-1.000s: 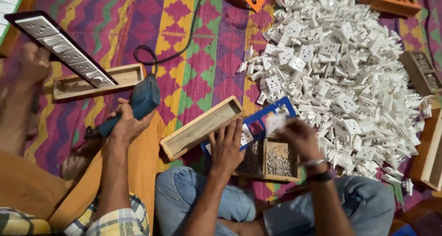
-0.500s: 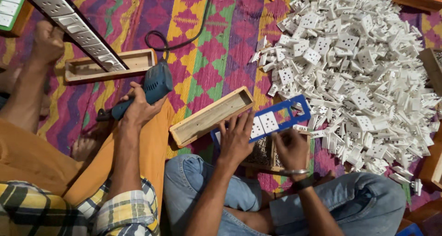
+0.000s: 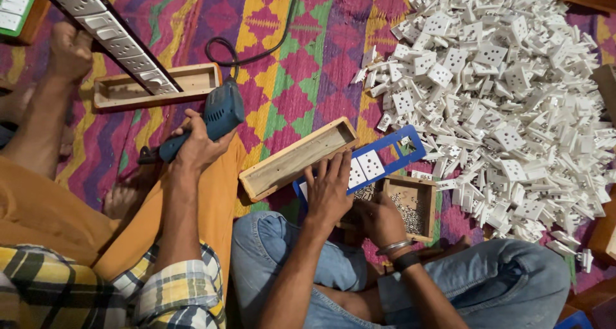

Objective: The person sits on a patterned mat and assembles white electrical socket modules into a blue plastic frame. They pick up individual socket units and screws, place them into the frame, and secure them using a power drill. A coworker nearby also uses a drill on a separate unit.

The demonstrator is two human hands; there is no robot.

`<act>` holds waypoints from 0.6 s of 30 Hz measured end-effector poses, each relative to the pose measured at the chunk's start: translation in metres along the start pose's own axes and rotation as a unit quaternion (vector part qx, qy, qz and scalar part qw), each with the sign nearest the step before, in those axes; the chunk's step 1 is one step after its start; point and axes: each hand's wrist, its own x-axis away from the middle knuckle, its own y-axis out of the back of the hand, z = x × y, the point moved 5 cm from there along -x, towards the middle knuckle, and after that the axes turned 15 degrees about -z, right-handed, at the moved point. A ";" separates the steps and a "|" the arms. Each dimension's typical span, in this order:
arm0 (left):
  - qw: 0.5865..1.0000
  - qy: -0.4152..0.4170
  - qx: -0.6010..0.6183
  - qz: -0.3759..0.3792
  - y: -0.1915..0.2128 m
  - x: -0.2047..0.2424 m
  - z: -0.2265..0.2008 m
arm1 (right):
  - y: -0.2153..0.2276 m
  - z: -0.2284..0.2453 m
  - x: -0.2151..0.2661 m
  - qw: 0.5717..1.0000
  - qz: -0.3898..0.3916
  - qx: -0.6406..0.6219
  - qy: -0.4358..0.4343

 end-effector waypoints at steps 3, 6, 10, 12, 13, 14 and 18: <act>1.000 0.004 0.008 -0.010 -0.001 -0.001 0.001 | 0.005 -0.023 -0.003 0.954 0.036 -0.173 -0.244; 1.000 -0.002 -0.002 0.008 -0.004 0.000 0.000 | 0.016 -0.035 -0.013 0.866 0.007 -0.345 -0.362; 0.999 -0.044 -0.006 -0.028 -0.003 0.002 -0.008 | 0.022 -0.044 -0.025 0.789 -0.039 -0.466 -0.398; 0.999 -0.035 0.004 -0.005 -0.004 0.002 -0.009 | 0.020 -0.047 -0.029 0.767 -0.031 -0.485 -0.419; 0.999 -0.031 0.000 0.010 -0.004 0.003 -0.009 | 0.018 -0.046 -0.029 0.755 -0.026 -0.495 -0.430; 0.999 -0.026 -0.003 0.024 -0.005 0.003 -0.009 | 0.017 -0.047 -0.030 0.765 -0.028 -0.481 -0.428; 0.997 -0.017 -0.012 0.067 -0.011 0.002 -0.009 | 0.018 -0.043 -0.033 0.822 -0.038 -0.403 -0.400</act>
